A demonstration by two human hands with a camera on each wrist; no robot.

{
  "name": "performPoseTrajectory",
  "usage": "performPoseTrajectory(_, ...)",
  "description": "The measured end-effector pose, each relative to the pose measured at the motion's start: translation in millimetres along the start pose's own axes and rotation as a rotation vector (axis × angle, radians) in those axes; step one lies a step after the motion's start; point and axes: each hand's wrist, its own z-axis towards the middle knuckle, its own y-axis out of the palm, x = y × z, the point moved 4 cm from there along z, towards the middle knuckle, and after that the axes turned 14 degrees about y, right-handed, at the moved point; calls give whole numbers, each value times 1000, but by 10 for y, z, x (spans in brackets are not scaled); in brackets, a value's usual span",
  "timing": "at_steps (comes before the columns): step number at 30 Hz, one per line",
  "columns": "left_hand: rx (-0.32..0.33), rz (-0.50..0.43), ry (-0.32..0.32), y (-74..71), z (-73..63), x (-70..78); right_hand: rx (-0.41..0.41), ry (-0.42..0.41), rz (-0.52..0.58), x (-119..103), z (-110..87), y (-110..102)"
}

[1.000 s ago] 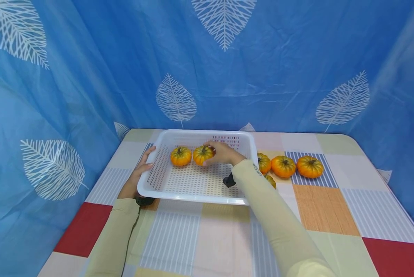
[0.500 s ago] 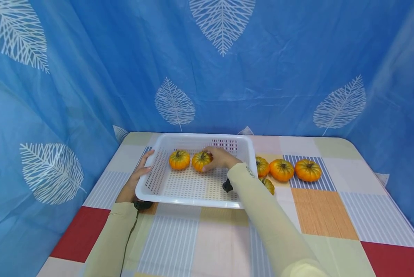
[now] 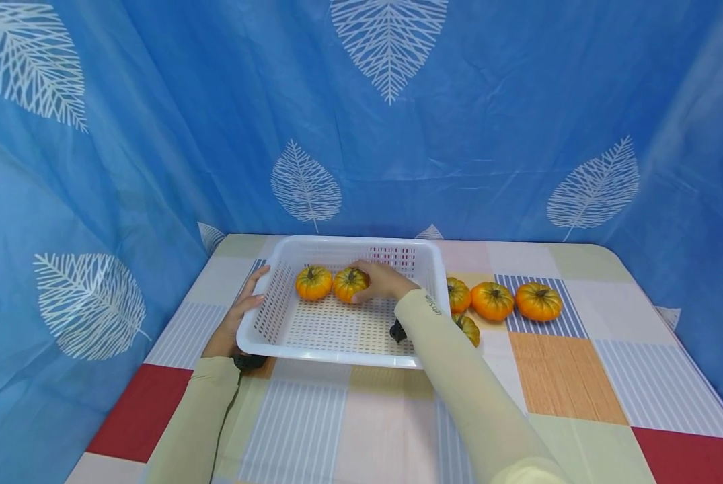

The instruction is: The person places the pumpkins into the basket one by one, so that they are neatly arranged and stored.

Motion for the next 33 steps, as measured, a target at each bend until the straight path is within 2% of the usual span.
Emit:
performPoseTrajectory(13, 16, 34, -22, 7, 3, -5, -27, 56, 26, 19, -14, -8)
performPoseTrajectory(33, -6, 0, 15, -12, 25, -19, 13, 9, 88, 16, -80, -175)
